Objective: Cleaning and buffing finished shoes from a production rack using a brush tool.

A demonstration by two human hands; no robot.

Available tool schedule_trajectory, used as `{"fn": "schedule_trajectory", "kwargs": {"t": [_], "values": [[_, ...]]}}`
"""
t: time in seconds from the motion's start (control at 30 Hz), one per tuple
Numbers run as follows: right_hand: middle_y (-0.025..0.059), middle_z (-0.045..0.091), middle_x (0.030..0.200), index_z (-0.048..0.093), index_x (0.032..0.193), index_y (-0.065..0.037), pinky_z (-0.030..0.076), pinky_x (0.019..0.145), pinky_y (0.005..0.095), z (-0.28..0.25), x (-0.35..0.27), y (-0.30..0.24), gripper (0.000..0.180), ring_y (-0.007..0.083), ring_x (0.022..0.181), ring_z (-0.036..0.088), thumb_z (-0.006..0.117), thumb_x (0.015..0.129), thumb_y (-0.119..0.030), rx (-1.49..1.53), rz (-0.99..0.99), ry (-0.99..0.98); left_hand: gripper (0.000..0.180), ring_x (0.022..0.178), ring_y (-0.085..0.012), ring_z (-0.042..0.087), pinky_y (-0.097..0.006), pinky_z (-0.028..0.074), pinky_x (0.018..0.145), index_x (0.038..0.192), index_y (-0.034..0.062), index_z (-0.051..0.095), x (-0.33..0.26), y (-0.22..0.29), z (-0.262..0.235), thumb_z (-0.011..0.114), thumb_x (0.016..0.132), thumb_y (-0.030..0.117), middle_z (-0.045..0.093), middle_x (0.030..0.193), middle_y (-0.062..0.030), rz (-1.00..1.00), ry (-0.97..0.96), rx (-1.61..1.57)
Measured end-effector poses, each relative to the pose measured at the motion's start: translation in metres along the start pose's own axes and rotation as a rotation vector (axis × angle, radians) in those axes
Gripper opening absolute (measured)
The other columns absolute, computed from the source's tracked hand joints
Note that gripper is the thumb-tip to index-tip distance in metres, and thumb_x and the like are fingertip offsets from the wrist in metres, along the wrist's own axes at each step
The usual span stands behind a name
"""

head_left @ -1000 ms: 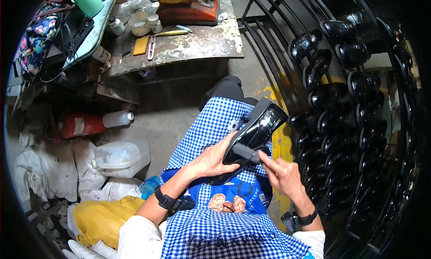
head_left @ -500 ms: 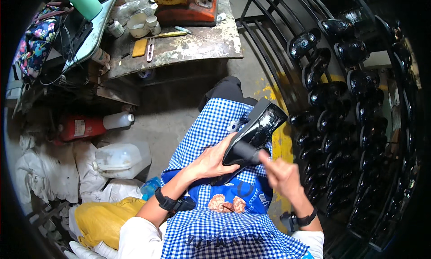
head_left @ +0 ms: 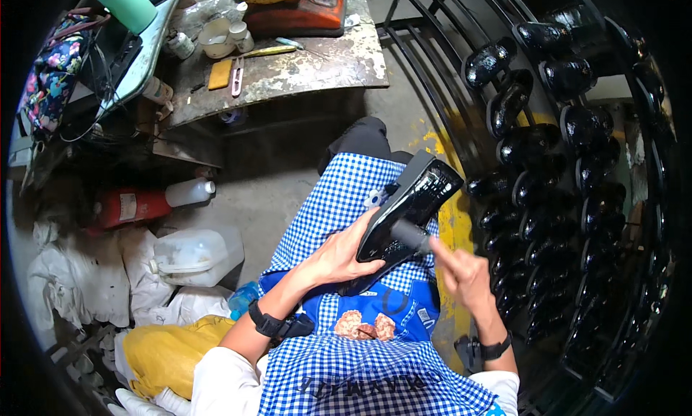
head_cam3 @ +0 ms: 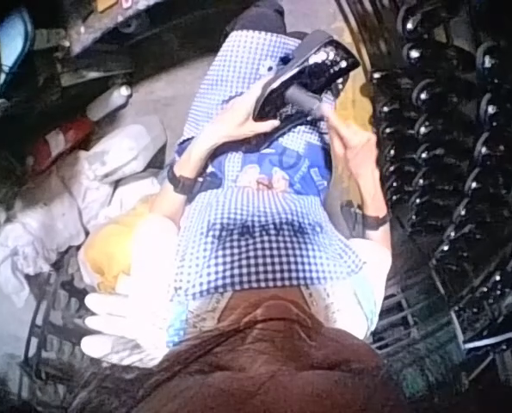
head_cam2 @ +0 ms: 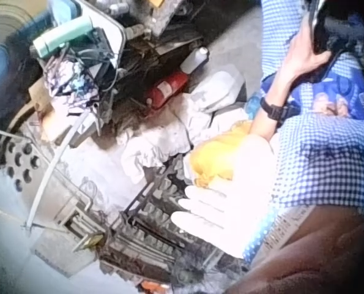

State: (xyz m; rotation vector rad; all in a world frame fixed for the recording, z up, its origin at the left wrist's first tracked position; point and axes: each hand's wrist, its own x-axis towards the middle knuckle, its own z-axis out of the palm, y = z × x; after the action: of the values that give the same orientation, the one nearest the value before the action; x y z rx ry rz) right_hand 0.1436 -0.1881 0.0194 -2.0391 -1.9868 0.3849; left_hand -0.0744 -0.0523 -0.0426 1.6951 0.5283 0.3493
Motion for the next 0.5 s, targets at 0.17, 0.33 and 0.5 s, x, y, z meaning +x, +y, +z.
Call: {"fn": "schedule_trajectory", "kwargs": {"t": [0.17, 0.33, 0.5], "values": [[0.0092, 0.046, 0.051, 0.059, 0.114, -0.019, 0.040, 0.042, 0.0344, 0.004, 0.012, 0.009, 0.041, 0.0227, 0.043, 0.050, 0.064, 0.074, -0.011, -0.001, 0.150, 0.164, 0.083, 0.113, -0.0353, 0.047, -0.037, 0.038, 0.095, 0.134, -0.0004, 0.021, -0.001, -0.004, 0.002, 0.069, 0.069, 0.019, 0.040, 0.126, -0.0242, -0.018, -0.006, 0.030], [0.0084, 0.047, 0.052, 0.058, 0.115, -0.019, 0.041, 0.042, 0.0345, 0.007, 0.003, -0.017, 0.042, 0.0225, 0.043, 0.050, 0.063, 0.075, -0.011, 0.017, -0.048, -0.006, 0.084, 0.113, -0.0335, 0.047, -0.035, 0.039, 0.094, 0.134, 0.0017, 0.020, 0.001, -0.002, 0.001, 0.070, 0.069, 0.017, 0.043, 0.124, -0.0224, 0.021, -0.012, 0.022], [0.0092, 0.046, 0.053, 0.058, 0.115, -0.019, 0.041, 0.042, 0.0342, 0.006, 0.020, -0.015, 0.042, 0.0220, 0.044, 0.050, 0.062, 0.075, -0.008, -0.061, 0.072, 0.143, 0.087, 0.114, -0.0322, 0.047, -0.036, 0.037, 0.096, 0.135, 0.0010, 0.018, -0.001, -0.004, 0.001, 0.072, 0.070, 0.021, 0.043, 0.124, -0.0232, -0.003, -0.022, 0.027]]}}
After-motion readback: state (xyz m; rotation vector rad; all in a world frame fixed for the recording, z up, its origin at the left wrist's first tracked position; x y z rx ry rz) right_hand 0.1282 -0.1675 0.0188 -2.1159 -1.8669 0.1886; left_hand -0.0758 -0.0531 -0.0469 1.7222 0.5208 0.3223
